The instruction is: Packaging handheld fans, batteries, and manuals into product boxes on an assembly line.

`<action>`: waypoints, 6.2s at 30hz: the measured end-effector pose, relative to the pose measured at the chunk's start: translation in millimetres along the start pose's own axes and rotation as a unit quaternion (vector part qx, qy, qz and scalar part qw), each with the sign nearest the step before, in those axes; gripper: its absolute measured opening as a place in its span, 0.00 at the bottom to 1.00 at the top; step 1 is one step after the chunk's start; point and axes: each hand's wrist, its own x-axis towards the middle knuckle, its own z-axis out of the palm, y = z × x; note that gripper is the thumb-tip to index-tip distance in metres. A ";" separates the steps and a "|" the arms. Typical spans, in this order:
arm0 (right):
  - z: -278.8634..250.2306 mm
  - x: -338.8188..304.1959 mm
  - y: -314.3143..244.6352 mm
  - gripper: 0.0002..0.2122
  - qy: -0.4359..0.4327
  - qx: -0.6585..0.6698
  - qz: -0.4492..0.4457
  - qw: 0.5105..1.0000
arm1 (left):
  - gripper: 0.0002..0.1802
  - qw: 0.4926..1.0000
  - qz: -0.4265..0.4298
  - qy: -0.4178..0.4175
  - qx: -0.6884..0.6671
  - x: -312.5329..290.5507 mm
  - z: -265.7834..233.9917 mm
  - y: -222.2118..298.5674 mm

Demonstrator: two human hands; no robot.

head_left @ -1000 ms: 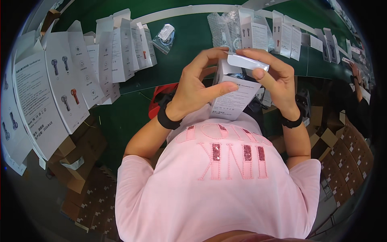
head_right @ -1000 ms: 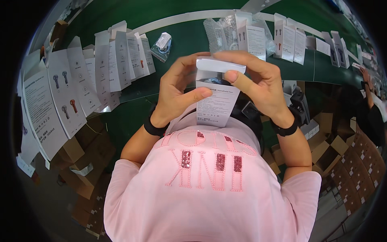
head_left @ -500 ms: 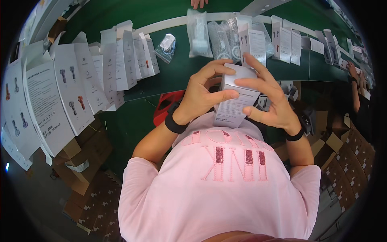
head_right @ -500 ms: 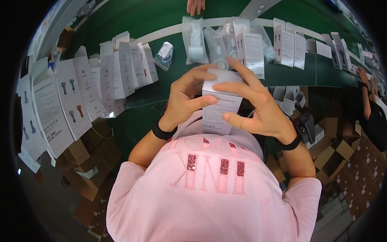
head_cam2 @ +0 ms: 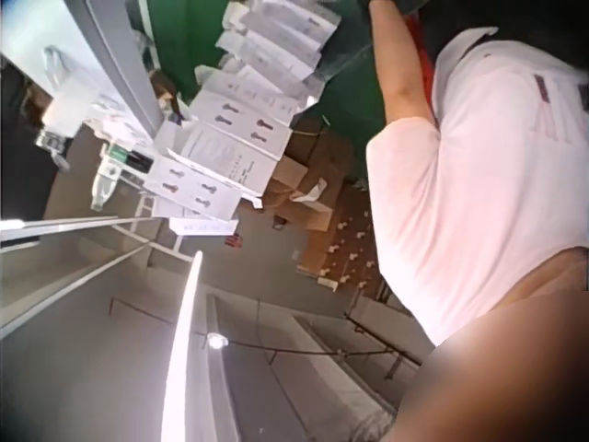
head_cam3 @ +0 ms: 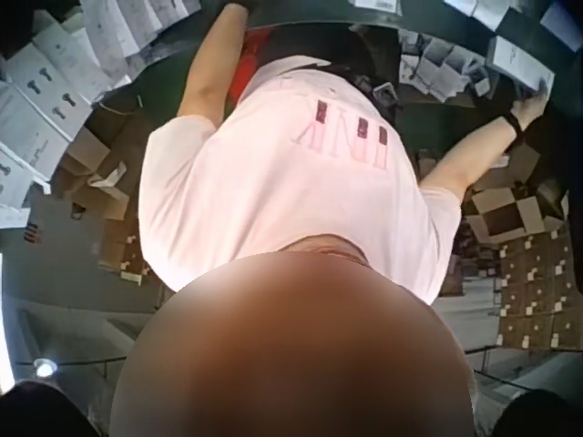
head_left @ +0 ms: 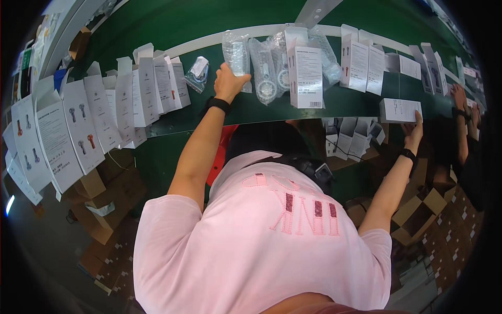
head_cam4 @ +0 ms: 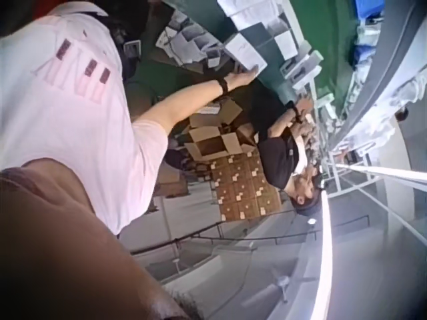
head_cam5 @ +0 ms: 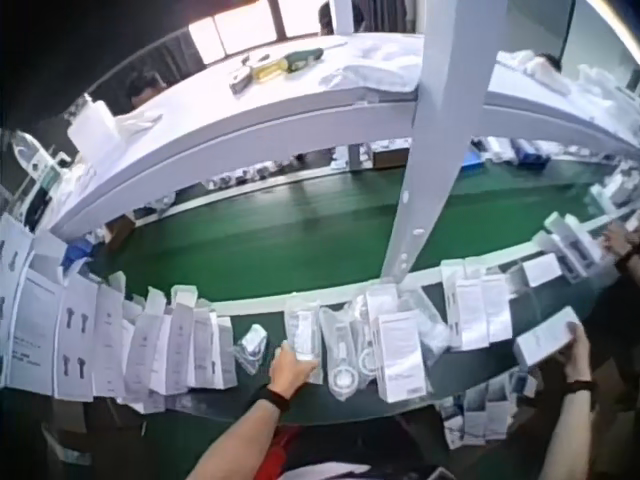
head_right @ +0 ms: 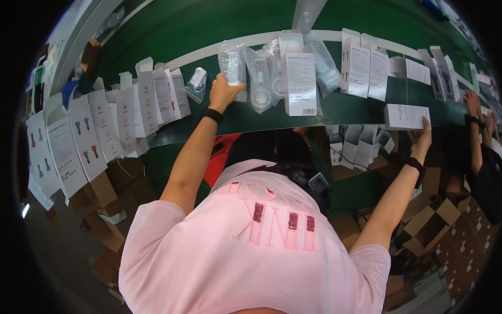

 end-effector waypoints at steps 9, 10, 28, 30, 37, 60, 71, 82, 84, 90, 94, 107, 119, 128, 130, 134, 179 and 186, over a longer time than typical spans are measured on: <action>-2.0 128.7 42.4 0.40 0.108 -0.232 -0.239 0.937 | 0.36 0.899 0.255 0.103 -0.341 -105.8 -49.4 17.5; 25.5 93.8 12.3 0.38 0.075 -0.170 -0.327 0.927 | 0.37 0.885 0.293 0.123 -0.339 -120.9 -57.6 24.2; 219.3 -381.1 -103.2 0.16 -0.273 -0.119 -0.830 0.472 | 0.41 0.732 0.290 -0.189 -0.587 -188.6 -100.2 27.7; 221.8 -371.6 -97.1 0.22 -0.296 -0.090 -0.758 0.574 | 0.41 0.735 0.261 -0.217 -0.587 -186.9 -99.6 23.8; 184.4 -314.5 -28.4 0.54 -0.751 0.242 0.017 0.614 | 0.40 0.636 0.207 -0.537 -0.514 -191.3 -62.5 55.0; 126.1 -157.6 1.7 0.27 -0.597 -0.001 0.098 0.796 | 0.33 0.768 -0.132 -0.445 -0.441 -73.2 -22.6 158.3; 164.5 -178.7 16.9 0.17 -0.620 -0.084 0.097 0.774 | 0.32 0.760 -0.216 -0.517 -0.329 -56.0 -22.2 159.3; 140.7 -141.5 -100.6 0.11 -0.444 0.250 -0.049 0.859 | 0.35 0.888 0.046 -0.380 -0.255 -137.8 8.1 131.4; 155.0 -152.9 -111.2 0.11 -0.417 0.299 -0.063 0.856 | 0.34 0.918 0.193 -0.296 -0.181 -149.6 -8.7 133.3; 191.4 -244.8 -118.0 0.10 -0.563 0.367 -0.207 0.711 | 0.23 0.861 0.186 -0.256 -0.397 -162.6 -37.9 123.8; 197.6 -273.6 -119.8 0.16 -0.625 0.238 -0.225 0.709 | 0.24 0.838 0.233 -0.146 -0.472 -174.0 -34.3 109.4; 226.6 -348.7 -104.8 0.17 -0.573 -0.145 -0.356 0.724 | 0.27 0.823 0.302 -0.083 -0.475 -173.8 -76.0 87.9; 279.1 -309.7 -79.0 0.09 -0.517 -0.273 -0.279 0.762 | 0.31 0.836 0.206 0.001 -0.509 -146.4 -62.0 -13.9; 305.4 -157.7 45.7 0.16 -0.340 -0.605 -0.485 0.532 | 0.33 0.826 0.169 -0.018 -0.537 -131.5 -83.2 -23.3; 286.4 -153.5 32.6 0.09 -0.358 -0.527 -0.504 0.583 | 0.34 0.816 0.177 -0.032 -0.549 -130.0 -80.7 -13.8; 259.3 -241.2 -89.2 0.06 -0.379 -0.297 -0.361 0.798 | 0.37 0.797 0.210 -0.057 -0.564 -132.6 -83.8 5.2; 150.0 -370.2 -56.6 0.14 -0.562 -0.157 -0.365 0.725 | 0.39 0.756 0.317 -0.325 -0.471 -173.7 -95.6 50.1; 118.3 -350.1 -60.5 0.14 -0.535 -0.174 -0.381 0.734 | 0.36 0.735 0.320 -0.372 -0.468 -177.1 -72.8 78.2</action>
